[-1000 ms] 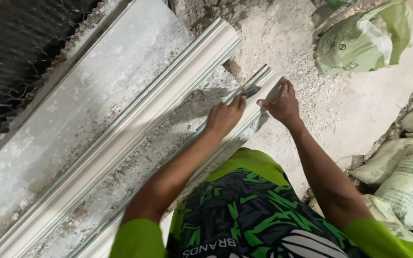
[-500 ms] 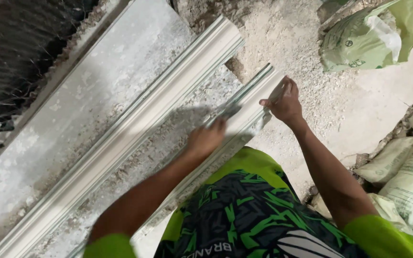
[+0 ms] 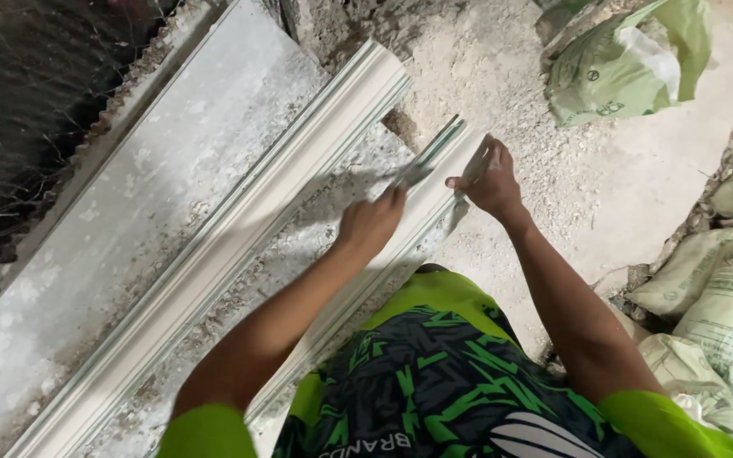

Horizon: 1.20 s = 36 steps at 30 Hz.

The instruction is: Cleaning excess plaster from decorative moulding using a putty knife.

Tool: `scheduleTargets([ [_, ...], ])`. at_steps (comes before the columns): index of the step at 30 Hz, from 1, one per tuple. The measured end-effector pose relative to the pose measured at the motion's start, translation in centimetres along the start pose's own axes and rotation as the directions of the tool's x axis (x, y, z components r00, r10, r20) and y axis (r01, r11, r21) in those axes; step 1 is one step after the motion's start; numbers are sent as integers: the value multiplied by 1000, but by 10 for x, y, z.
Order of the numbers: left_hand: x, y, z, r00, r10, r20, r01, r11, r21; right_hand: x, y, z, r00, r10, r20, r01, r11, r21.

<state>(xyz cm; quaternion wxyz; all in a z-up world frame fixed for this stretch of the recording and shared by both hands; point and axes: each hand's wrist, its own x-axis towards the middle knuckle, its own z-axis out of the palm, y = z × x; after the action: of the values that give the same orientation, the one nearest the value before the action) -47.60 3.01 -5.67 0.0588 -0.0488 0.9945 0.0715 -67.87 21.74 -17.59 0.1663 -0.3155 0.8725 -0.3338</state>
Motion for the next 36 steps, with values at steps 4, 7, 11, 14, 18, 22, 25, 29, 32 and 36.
scheduleTargets([
  [4, -68, -3, -15, 996, -32, 83, 33, 999, -9, 4, -8, -6, 997, 37, 66, -36, 999, -12],
  [7, -60, -1, 4, 993, -11, 115, -3, 993, 121, 8, -2, -6, 997, 17, 73, -14, 999, -42],
  [11, 34, 18, 29, 997, 22, -80, -9, 987, 160, 17, -5, -11, 981, 117, 156, -98, 987, -124],
  [14, 119, 30, 49, 995, 5, -101, 11, 987, 158, 22, 22, 8, 985, 101, 141, -72, 978, -198],
  [18, 165, 34, 65, 1000, -1, 28, -3, 988, 154, 23, -8, -15, 958, 167, 234, -101, 958, -270],
  [22, 93, -3, 31, 997, -71, -16, 69, 988, -141, 15, -38, -34, 944, 241, 224, -202, 962, -181],
  [25, 1, -22, -2, 988, -139, -64, 109, 931, -350, 12, -42, -37, 958, 228, 174, -217, 973, -82],
  [29, -120, -48, -13, 916, -354, 189, 401, 796, -453, 14, -38, -35, 955, 222, 197, -203, 973, -110],
  [32, -165, -50, -7, 913, -399, 88, 385, 769, -511, 14, -33, -31, 956, 205, 208, -179, 974, -138],
  [36, -147, -39, -1, 866, -493, 80, 449, 698, -558, 12, -41, -37, 954, 212, 212, -184, 972, -145],
])
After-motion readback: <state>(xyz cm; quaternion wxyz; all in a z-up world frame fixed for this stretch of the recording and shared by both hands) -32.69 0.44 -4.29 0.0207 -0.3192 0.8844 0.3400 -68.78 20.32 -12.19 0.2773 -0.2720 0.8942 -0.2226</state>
